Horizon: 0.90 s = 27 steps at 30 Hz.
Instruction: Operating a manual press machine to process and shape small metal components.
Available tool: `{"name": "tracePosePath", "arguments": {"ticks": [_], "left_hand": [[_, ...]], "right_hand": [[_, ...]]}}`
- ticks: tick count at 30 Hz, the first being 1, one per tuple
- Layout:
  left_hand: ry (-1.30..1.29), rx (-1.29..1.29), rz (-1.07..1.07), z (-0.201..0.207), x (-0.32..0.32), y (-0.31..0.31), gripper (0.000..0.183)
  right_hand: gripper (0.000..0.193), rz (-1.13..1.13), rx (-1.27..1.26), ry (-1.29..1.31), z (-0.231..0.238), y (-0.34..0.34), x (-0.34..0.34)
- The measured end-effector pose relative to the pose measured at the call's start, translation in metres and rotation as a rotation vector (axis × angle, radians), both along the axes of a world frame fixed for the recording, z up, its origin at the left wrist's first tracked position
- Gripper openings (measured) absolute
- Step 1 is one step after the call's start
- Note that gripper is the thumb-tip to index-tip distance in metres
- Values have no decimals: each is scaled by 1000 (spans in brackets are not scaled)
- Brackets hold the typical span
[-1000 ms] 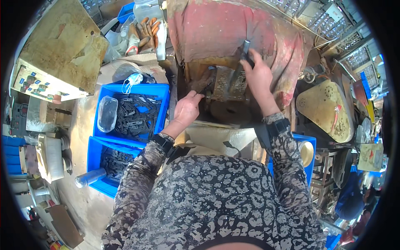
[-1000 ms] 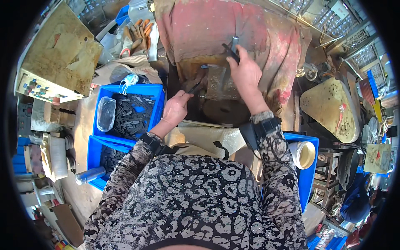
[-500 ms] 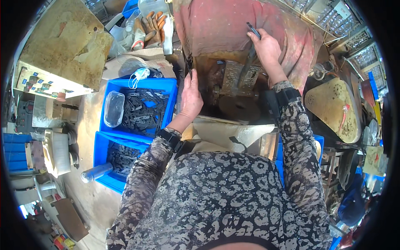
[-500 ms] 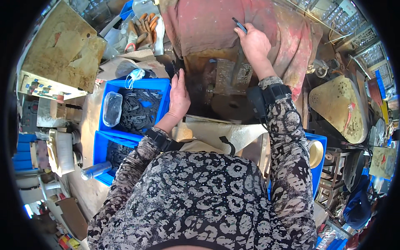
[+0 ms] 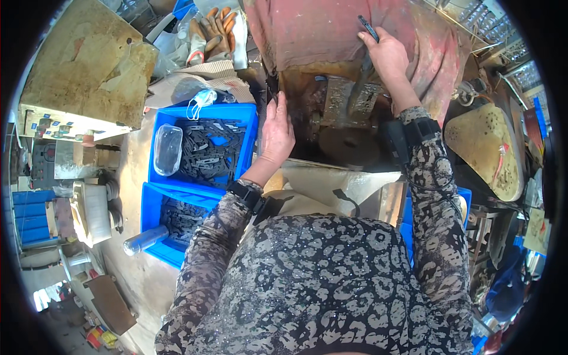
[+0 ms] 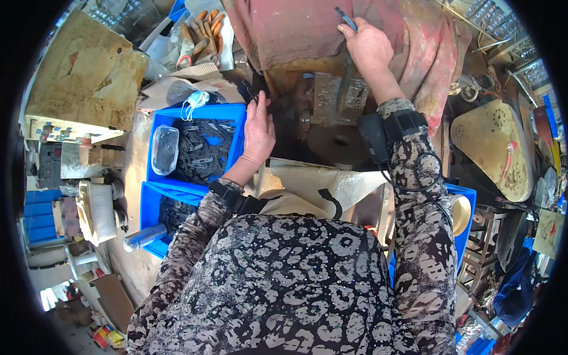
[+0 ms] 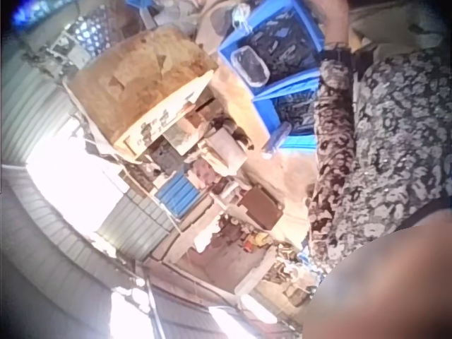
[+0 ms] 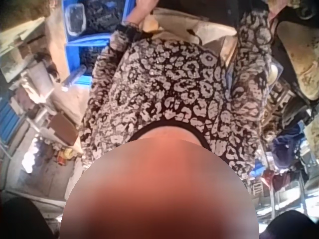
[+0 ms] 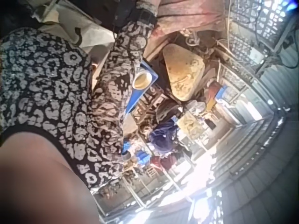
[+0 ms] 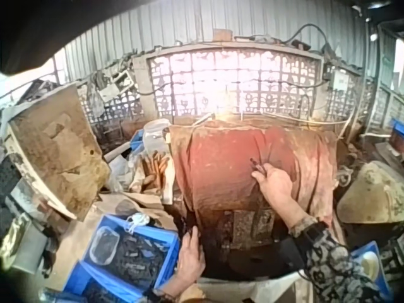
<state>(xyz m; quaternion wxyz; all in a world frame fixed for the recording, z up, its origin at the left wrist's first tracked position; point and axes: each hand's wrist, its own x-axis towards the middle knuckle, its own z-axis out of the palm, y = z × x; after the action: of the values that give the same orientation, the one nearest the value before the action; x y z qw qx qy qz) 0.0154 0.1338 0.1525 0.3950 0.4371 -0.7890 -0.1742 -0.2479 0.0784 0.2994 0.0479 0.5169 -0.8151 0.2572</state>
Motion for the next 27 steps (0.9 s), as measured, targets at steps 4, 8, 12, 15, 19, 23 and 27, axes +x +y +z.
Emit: {"name": "tracePosePath", "arguments": {"ticks": [4,8,12,15,19,23,27], "left_hand": [[7,66,-36,-1,1,-1,70],[-49,31,10,-4,-1,-2,70],[-1,-8,14,-7,-1,-1,67],[67,26,-2,-5,0,1,67],[44,7,41,0,1,4,67],[-30,136,17,4,3,7,71],[-116,70,46,6,2,8,72]], "right_hand": [[39,5,1,-8,0,0,-1],[40,7,22,-7,-3,-1,-5],[42,49,-25,85,-11,-7,-13],[48,132,-61,90,-15,-11,-21],[53,134,7,77,-14,-16,-30],[52,131,32,99,-15,-16,-34],[50,134,49,67,-14,-16,-32]]}}
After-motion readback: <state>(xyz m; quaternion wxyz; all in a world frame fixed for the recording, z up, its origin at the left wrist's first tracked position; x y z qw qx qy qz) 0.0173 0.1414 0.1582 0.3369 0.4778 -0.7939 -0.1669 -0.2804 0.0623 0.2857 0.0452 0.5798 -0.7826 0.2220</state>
